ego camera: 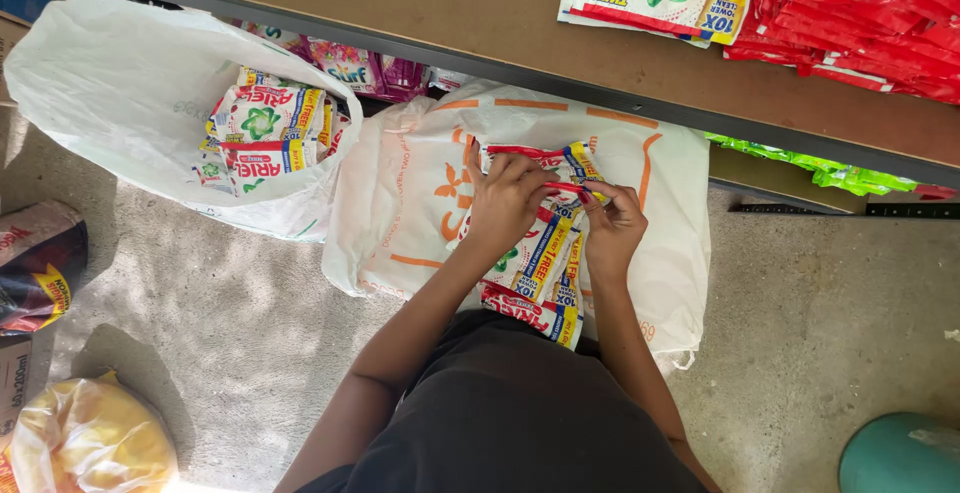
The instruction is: The recorder is folding and stacking individual detergent sachets from a bag onto a grocery store shelf.
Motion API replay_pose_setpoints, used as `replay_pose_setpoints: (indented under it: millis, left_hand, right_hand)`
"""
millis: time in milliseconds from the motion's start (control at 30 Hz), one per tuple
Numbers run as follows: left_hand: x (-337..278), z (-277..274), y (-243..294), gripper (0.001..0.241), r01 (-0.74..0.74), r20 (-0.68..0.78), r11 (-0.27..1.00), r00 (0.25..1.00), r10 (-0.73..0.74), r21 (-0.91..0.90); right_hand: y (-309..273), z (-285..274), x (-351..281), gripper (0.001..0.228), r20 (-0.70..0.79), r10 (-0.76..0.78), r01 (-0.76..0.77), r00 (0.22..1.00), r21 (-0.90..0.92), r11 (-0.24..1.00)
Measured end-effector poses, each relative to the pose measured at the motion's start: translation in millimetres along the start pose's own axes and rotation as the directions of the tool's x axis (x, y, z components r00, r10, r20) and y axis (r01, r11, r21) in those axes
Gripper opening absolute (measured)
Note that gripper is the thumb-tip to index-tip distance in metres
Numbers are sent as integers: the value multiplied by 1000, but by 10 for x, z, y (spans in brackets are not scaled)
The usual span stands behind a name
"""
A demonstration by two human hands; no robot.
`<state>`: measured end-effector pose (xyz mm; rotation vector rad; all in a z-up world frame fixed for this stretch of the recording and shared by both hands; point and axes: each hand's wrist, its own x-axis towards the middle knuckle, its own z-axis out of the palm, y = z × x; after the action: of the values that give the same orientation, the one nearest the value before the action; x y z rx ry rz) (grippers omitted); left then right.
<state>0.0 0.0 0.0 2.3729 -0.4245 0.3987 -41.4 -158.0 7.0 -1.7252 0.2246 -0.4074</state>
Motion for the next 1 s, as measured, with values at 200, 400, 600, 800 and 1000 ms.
replay_pose_setpoints:
  millis: [200,400,600,800,1000]
  left_hand:
    - [1,39,1,3,-36,-51,999,998,37,27]
    - [46,-41,80,6,-72,-130,997,989,75,34]
    - [18,9,9,10,-151,-162,988,976,147,-12]
    - [46,-34,59,8,-151,-171,988,973,154,32]
    - [30,-32,34,4,-176,-153,984,972,178,26]
  right_hand:
    - [24,-19,18,19,1,-13,13,1000,-18,1000]
    - [-97,-34,15,15,28,-35,39,999,-157,987]
    - [90,-43,27,14,-12,-130,123,991,-259,958]
    - [-383,-123,185,19,274,-167,281,947,-458,844]
    - [102,-89,246,14,365,-462,586,808,-427,689]
